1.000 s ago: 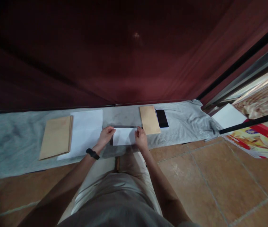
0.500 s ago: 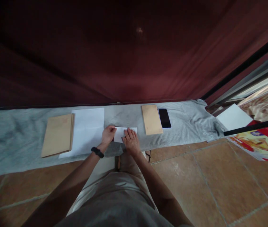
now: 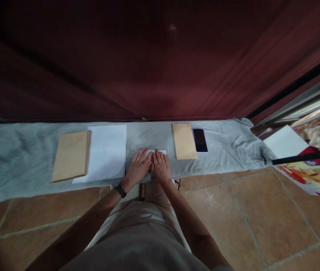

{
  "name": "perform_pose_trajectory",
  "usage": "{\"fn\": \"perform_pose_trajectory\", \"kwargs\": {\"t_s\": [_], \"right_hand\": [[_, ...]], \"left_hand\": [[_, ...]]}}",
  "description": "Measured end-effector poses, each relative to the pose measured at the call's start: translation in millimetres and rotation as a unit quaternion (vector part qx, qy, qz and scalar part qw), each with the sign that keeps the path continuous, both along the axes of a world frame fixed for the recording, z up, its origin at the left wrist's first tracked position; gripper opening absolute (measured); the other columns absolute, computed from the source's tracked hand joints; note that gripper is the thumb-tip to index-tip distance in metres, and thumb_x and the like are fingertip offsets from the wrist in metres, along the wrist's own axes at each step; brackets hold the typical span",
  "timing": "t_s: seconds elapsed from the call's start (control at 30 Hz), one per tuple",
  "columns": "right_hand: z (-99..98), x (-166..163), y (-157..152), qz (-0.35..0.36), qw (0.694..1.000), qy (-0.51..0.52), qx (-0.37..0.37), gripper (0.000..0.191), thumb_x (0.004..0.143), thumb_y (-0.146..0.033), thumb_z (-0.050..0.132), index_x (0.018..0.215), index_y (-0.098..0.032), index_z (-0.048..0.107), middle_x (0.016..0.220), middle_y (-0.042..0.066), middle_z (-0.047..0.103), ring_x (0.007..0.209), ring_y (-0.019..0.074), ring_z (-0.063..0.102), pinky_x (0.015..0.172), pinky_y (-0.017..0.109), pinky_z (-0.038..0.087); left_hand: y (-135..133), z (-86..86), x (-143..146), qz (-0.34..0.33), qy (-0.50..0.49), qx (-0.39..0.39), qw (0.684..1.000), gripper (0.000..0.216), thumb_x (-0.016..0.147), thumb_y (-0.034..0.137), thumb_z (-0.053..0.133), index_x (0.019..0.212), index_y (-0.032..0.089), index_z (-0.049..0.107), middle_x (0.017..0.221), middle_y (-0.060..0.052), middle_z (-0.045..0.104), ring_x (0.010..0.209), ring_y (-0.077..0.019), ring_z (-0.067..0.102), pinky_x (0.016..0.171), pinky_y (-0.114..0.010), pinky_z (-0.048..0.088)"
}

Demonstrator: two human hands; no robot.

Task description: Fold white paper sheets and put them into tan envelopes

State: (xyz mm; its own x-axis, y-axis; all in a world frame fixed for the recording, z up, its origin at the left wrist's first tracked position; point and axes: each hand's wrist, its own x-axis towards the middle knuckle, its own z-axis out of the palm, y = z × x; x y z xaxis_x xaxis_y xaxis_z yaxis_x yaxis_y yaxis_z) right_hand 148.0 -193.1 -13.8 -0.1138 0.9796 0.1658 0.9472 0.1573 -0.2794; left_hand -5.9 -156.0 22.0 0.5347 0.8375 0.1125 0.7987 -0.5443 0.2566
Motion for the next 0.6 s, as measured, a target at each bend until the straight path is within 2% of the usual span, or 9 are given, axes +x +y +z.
{"fn": "perform_pose_trajectory", "kwargs": {"t_s": [0.03,0.1,0.27,0.6], "right_hand": [[0.0,1,-1,0.004,1.0,-0.002,-0.003,0.057,0.101,-0.023,0.042,0.157,-0.012,0.039,0.163,0.015,0.038,0.151,0.028,0.034,0.124,0.049,0.026],[-0.1,3,-2,0.015,1.0,-0.006,-0.009,0.059,0.099,-0.02,0.042,0.157,-0.011,0.038,0.163,0.015,0.037,0.152,0.0282,0.032,0.125,0.048,0.025],[-0.5,8,-4,0.03,0.999,-0.014,-0.016,0.061,0.099,-0.022,0.044,0.159,-0.013,0.036,0.165,0.013,0.035,0.153,0.0284,0.03,0.125,0.049,0.023],[-4.3,17,-17,-0.02,1.0,-0.014,0.019,0.057,0.108,-0.03,0.03,0.159,-0.007,0.031,0.164,0.017,0.035,0.154,0.0265,0.029,0.124,0.047,0.025]], "left_hand": [[-1,-2.5,2,-0.035,0.003,0.0,0.999,0.051,0.103,0.026,0.037,0.152,0.014,0.045,0.16,-0.013,0.044,0.152,-0.0284,0.034,0.127,-0.048,0.024],[-2,-8.0,4,-0.065,0.008,-0.008,0.998,0.054,0.104,0.029,0.035,0.156,0.014,0.039,0.164,-0.011,0.038,0.155,-0.0243,0.028,0.129,-0.045,0.019],[-3,-14.9,1,-0.059,0.019,-0.017,0.998,0.061,0.105,0.039,0.037,0.16,0.015,0.031,0.166,-0.012,0.032,0.157,-0.0239,0.02,0.129,-0.047,0.014],[-6,-17.7,2,-0.041,0.03,-0.011,0.999,0.074,0.102,0.054,0.04,0.159,0.006,0.032,0.166,-0.018,0.029,0.158,-0.0281,0.017,0.129,-0.049,0.012]]}}
